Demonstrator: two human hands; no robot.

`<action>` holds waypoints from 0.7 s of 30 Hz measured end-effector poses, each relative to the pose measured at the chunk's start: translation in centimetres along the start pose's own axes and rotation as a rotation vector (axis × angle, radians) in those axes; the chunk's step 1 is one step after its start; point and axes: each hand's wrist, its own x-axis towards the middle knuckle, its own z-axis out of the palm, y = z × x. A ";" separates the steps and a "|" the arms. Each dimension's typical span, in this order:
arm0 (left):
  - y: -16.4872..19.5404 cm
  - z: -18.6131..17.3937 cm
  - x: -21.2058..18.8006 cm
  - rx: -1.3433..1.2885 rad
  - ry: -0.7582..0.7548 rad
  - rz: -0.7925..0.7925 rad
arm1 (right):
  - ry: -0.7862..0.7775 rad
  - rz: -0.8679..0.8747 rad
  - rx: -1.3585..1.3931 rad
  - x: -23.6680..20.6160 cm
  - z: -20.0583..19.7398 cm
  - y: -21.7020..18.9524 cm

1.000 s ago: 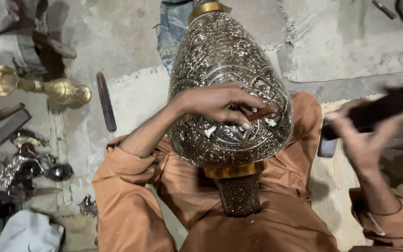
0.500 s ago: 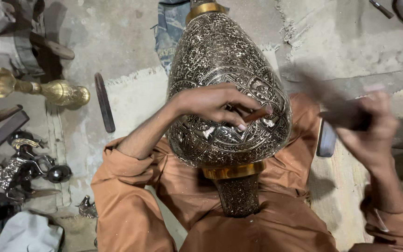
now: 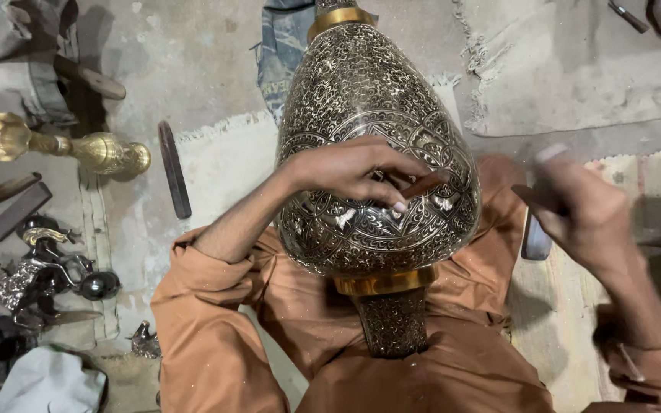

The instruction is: The person sits on the floor with a large engraved brass vase braced against their lap. They hold a small chisel against the vase's patterned surface and repeatedly strike it with a wooden mallet, repositioning the chisel to work different areas of the decoration.

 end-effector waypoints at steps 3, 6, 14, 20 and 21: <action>0.2 -0.1 -0.3 -0.009 -0.017 -0.087 | -0.003 0.027 -0.040 0.7 0.3 -1.8; 0.4 -0.3 -0.5 0.041 -0.026 -0.135 | 0.070 0.294 0.207 1.3 0.9 -4.3; -0.2 0.3 -0.5 0.021 0.030 -0.068 | 0.203 0.403 0.461 3.4 0.0 -6.9; -0.4 -0.1 -0.9 0.034 -0.064 -0.209 | -0.099 -0.152 -0.304 3.9 -0.6 -7.8; -0.3 -0.2 -0.9 0.012 -0.037 -0.164 | -0.014 0.022 -0.078 4.0 -0.6 -7.9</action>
